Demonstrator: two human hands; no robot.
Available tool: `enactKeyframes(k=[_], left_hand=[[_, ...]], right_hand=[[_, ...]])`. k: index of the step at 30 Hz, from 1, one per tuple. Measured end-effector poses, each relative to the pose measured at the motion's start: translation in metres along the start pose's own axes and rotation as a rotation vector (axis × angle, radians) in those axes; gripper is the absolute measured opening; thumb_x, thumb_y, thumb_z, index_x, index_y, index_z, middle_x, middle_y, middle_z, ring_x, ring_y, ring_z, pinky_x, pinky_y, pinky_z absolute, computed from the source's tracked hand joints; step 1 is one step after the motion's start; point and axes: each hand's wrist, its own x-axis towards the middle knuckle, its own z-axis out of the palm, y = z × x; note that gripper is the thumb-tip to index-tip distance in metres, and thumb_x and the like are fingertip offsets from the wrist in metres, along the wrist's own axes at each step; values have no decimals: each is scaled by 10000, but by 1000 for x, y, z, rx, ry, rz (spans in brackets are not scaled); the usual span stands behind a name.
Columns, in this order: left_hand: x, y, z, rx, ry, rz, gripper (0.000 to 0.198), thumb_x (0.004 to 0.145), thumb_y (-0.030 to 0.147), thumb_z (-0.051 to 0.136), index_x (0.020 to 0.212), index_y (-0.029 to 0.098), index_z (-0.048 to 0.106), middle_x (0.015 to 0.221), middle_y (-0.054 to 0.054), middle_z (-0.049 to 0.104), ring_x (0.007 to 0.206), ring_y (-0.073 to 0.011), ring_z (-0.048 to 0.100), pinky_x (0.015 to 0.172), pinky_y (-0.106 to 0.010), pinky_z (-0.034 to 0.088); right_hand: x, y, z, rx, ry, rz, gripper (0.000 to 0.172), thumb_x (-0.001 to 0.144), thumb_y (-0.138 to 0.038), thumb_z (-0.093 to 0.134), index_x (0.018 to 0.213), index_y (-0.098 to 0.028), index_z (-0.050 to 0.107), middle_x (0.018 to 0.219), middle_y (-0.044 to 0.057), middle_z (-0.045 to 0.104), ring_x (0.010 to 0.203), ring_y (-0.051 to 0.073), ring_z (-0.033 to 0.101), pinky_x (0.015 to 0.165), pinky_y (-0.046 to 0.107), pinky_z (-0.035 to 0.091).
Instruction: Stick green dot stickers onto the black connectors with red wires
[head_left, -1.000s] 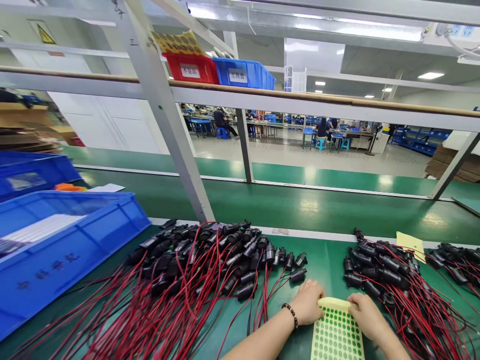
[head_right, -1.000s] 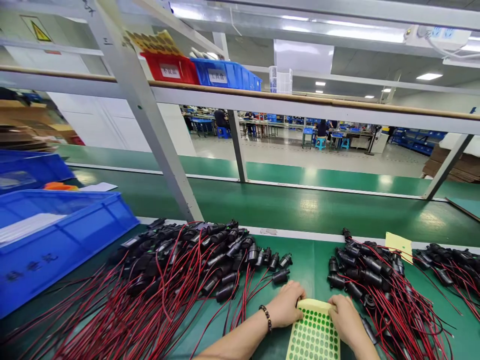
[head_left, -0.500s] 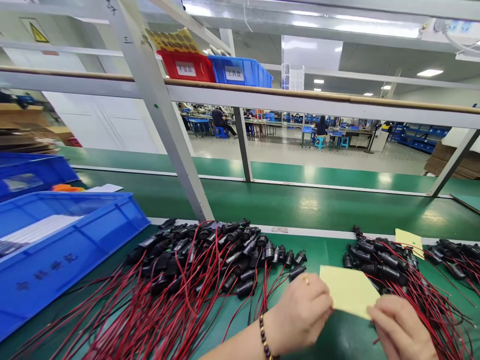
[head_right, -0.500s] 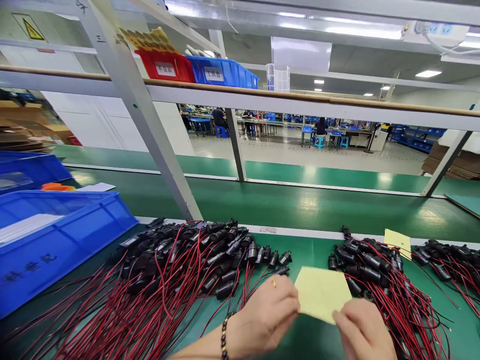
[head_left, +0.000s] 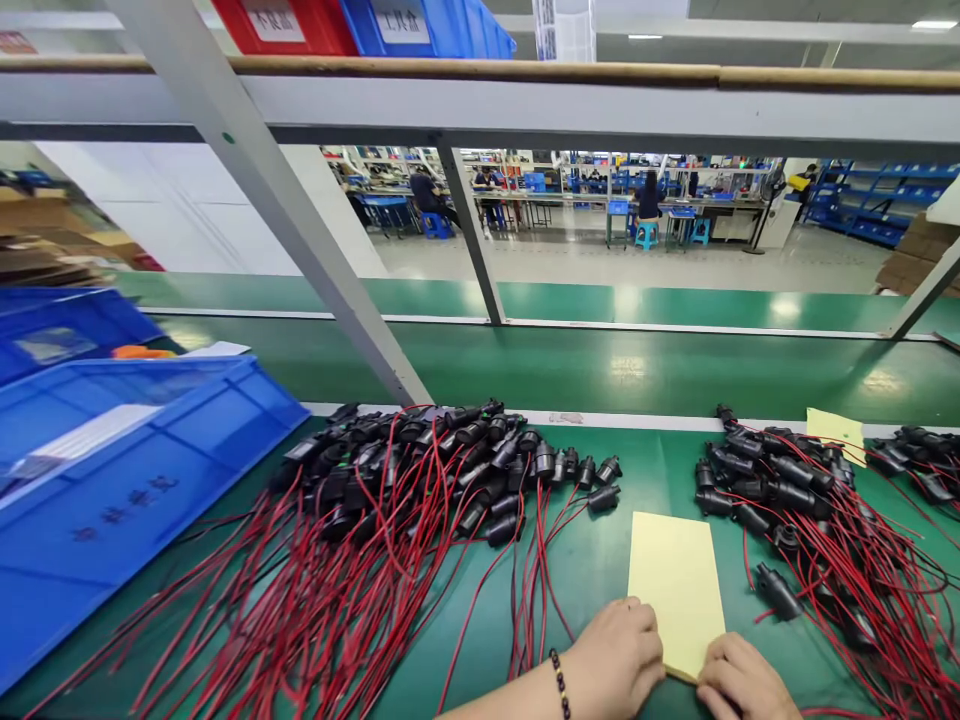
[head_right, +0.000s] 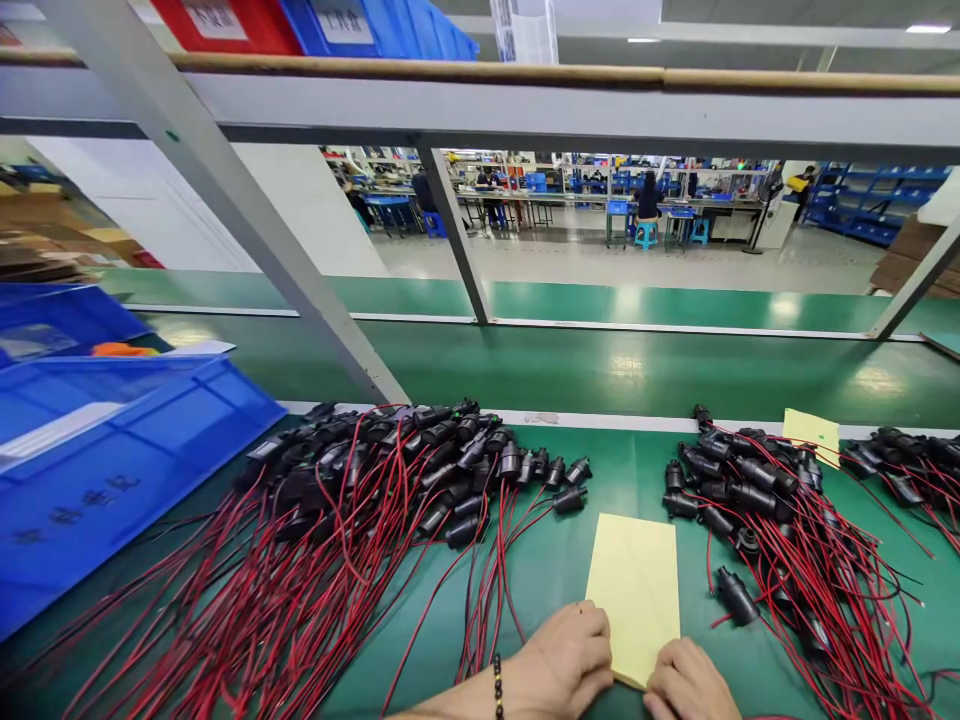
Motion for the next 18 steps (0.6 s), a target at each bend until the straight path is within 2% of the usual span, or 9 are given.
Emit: enactKeyframes(k=[3, 8, 13, 18], left_hand=[[8, 2, -13, -97, -74, -93, 150, 865, 312, 596, 802, 190, 656, 878, -33, 628, 841, -190, 572, 761, -288, 454], [14, 4, -19, -160, -130, -161, 132, 832, 316, 628, 863, 200, 684, 894, -43, 647, 880, -217, 588, 826, -318, 462], [15, 7, -18, -138, -126, -171, 91, 817, 246, 594, 796, 191, 662, 877, -50, 645, 889, -235, 595, 826, -350, 464], [18, 6, -15, -144, -112, -208, 105, 772, 205, 589, 838, 170, 663, 896, -77, 645, 846, -245, 613, 757, -348, 493]], right_hand=[[15, -7, -16, 102, -46, 106, 169, 832, -174, 497, 712, -202, 614, 791, 33, 624, 751, 154, 603, 690, 223, 470], [25, -12, -20, 125, -137, 254, 109, 700, -106, 525, 683, -200, 578, 793, 8, 613, 770, 158, 592, 687, 230, 432], [28, -19, -26, 126, -152, 297, 110, 723, -116, 506, 676, -204, 553, 793, -1, 617, 774, 154, 593, 699, 235, 415], [33, -25, -32, 79, -172, 337, 112, 750, -128, 491, 680, -207, 528, 789, 5, 608, 766, 154, 587, 699, 242, 405]])
